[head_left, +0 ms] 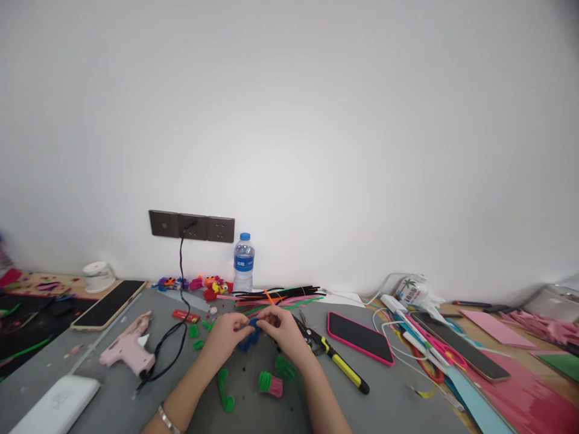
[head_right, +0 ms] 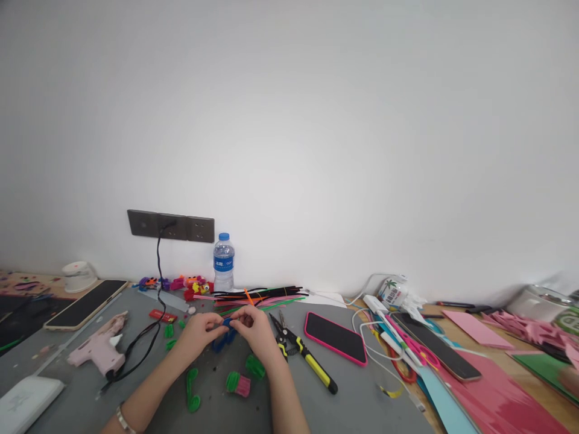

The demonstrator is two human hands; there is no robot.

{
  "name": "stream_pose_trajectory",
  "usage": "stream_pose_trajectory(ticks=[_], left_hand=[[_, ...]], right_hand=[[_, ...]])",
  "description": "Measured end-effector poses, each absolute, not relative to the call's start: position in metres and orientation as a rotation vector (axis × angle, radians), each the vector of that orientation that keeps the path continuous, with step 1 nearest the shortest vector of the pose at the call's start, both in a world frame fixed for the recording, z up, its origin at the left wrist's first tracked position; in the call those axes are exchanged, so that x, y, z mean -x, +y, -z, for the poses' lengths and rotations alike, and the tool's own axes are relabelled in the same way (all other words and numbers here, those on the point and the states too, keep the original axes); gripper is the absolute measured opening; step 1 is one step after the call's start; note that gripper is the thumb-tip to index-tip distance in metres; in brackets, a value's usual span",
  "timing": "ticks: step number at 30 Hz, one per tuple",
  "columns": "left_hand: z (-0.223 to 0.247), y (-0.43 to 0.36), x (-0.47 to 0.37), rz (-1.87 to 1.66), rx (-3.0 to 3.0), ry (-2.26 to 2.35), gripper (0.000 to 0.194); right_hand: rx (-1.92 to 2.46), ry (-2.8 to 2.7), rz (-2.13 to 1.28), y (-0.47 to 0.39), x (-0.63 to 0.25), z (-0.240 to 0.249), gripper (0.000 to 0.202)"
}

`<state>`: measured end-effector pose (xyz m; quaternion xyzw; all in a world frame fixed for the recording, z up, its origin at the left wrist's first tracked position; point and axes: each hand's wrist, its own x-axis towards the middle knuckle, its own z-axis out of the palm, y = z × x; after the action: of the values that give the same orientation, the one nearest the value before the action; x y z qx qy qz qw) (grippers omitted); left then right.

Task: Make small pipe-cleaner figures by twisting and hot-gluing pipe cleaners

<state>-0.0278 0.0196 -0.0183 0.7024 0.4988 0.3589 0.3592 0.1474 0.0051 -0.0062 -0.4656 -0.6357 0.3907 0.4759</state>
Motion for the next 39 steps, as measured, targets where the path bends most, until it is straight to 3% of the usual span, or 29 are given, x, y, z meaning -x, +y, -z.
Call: stream_pose_trajectory(ticks=[9, 16, 24, 39], left_hand=[[0.0156, 0.0180, 0.0264, -0.927, -1.775, 1.272, 0.021], [0.0147, 0.0177, 0.0266, -0.845, -1.904, 1.342, 0.021], [0.0152, 0.0178, 0.0267, -0.801, -1.979, 1.402, 0.022], [0.0095, 0.0158, 0.0259, -0.783, -2.003, 1.444, 0.023]], right_hand=[[1.146, -1.564, -0.918, 0.0061, -0.1474, 0.0099, 0.009], [1.184, -1.604, -0.929, 0.0080, -0.1495, 0.0104, 0.018], [1.201, -1.583, -0.911, 0.0086, -0.1486, 0.0141, 0.007], [1.209, -1.592, -0.933, 0.0089, -0.1485, 0.0128, 0.007]])
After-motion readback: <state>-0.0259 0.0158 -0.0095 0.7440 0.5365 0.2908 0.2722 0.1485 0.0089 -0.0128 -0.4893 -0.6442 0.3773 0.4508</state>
